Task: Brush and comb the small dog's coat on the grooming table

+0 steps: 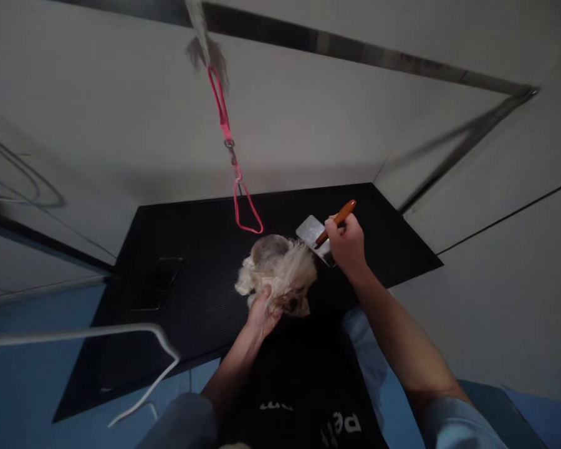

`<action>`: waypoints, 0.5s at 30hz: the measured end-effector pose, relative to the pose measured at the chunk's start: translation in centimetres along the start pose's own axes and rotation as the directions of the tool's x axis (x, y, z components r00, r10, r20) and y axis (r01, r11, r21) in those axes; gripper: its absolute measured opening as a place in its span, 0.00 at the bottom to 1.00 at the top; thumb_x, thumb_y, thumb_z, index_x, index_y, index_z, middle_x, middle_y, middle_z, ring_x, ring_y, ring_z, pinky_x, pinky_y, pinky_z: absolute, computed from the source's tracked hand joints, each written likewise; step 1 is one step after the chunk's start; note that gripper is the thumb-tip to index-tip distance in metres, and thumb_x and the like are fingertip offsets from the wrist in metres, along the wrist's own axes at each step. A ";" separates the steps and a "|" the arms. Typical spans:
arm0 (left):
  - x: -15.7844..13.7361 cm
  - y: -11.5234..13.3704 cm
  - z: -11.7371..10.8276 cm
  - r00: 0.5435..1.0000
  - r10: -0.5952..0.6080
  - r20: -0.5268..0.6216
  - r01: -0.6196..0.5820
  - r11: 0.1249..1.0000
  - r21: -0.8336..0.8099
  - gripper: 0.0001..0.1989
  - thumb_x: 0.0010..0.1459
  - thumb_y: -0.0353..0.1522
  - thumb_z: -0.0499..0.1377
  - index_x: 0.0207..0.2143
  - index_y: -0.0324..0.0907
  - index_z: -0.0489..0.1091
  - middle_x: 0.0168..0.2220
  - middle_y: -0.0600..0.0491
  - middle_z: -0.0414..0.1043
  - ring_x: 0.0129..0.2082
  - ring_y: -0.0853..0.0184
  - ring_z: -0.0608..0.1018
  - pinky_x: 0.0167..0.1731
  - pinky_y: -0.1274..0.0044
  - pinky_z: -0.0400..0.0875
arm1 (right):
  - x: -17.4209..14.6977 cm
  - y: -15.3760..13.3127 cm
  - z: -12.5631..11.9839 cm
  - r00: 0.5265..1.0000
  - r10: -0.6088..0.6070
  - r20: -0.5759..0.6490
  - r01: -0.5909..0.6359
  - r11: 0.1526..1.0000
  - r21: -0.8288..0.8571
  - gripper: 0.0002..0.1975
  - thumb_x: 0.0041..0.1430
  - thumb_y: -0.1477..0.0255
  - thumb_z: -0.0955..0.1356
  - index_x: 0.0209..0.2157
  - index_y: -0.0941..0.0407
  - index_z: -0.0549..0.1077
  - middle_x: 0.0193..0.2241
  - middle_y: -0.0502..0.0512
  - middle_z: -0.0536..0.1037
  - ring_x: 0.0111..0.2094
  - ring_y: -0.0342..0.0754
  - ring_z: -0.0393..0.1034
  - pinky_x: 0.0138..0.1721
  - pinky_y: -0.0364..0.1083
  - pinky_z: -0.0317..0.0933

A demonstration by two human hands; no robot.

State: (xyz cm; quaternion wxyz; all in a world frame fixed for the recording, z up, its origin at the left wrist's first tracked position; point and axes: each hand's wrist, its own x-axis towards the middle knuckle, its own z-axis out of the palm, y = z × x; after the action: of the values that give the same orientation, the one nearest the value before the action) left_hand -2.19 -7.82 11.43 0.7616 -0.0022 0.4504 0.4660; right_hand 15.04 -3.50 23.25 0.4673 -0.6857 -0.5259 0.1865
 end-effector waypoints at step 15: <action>0.1 1.2 0.1 0.992 0.067 0.106 -0.060 0.996 -0.068 0.03 0.51 0.25 0.60 0.29 0.38 0.68 0.16 0.57 0.68 0.10 0.76 0.66 0.07 0.87 0.53 | 4.2 -4.2 1.2 0.993 -0.098 0.059 0.091 0.989 0.113 0.14 0.52 0.61 0.65 0.34 0.56 0.70 0.28 0.51 0.74 0.26 0.44 0.67 0.32 0.44 0.61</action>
State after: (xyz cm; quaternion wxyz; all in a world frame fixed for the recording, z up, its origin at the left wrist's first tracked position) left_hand -2.97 -7.06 11.94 0.7692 0.0126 0.3931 0.5036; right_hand 13.44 0.80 27.17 0.4958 -0.6268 -0.5614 0.2147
